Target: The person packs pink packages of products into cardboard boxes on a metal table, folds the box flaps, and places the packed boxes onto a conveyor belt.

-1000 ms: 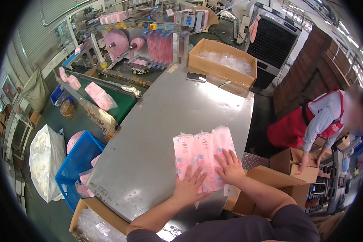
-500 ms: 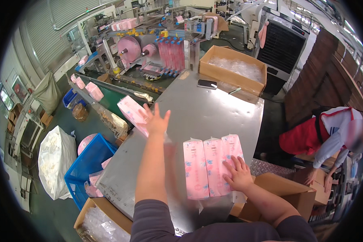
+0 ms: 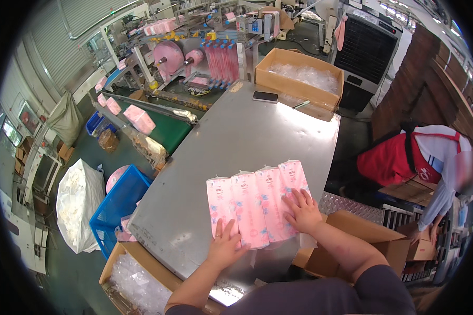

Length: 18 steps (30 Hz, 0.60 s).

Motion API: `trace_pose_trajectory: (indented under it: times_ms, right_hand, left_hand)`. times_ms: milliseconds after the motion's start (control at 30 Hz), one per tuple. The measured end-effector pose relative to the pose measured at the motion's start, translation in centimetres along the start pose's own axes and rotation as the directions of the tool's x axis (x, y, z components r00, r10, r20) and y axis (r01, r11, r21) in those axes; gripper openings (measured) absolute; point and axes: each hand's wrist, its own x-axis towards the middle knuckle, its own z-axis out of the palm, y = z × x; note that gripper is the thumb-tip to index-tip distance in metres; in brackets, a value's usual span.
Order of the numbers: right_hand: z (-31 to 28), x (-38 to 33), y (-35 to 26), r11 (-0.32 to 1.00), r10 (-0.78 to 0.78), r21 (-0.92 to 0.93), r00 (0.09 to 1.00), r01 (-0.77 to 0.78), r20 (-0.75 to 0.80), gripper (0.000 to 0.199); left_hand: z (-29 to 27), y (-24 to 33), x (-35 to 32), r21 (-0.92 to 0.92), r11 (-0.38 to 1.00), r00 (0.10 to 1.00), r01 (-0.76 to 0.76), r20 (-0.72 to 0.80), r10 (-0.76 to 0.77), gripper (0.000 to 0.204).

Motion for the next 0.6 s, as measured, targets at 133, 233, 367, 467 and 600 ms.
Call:
trace_pose_trajectory:
  times_ms: [133, 233, 367, 467, 600]
  right_hand:
    - [-0.4, -2.9, 0.1, 1.000, -0.002, -0.024, 0.998, 0.003, 0.062, 0.058]
    - [-0.8, -3.8, 0.4, 1.000, -0.001, 0.005, 0.998, 0.001, 0.057, 0.058]
    - [-1.1, -3.7, 0.3, 0.999, 0.044, 0.020, 0.996, -0.045, 0.073, 0.059]
    - [-1.1, -3.9, 0.3, 0.999, 0.045, -0.015, 0.997, -0.044, 0.069, 0.059]
    - [-1.4, -3.7, 0.0, 0.999, 0.039, -0.008, 0.997, -0.038, 0.074, 0.060]
  left_hand:
    - [2.4, 1.2, -2.8, 0.102, 0.995, 1.000, -0.017, 0.007, 0.016, 0.050]
    - [1.1, 2.3, -2.1, 0.133, 0.989, 0.998, 0.058, -0.038, -0.054, 0.063]
    - [-2.6, -1.5, 4.8, 0.153, 0.971, 0.978, 0.182, -0.128, -0.163, 0.086]
    - [-5.5, -6.0, 14.1, -0.008, 0.952, 0.922, 0.307, -0.246, -0.299, 0.087]
    - [-8.6, -11.0, 24.7, 0.001, 0.909, 0.826, 0.417, -0.417, -0.378, 0.082]
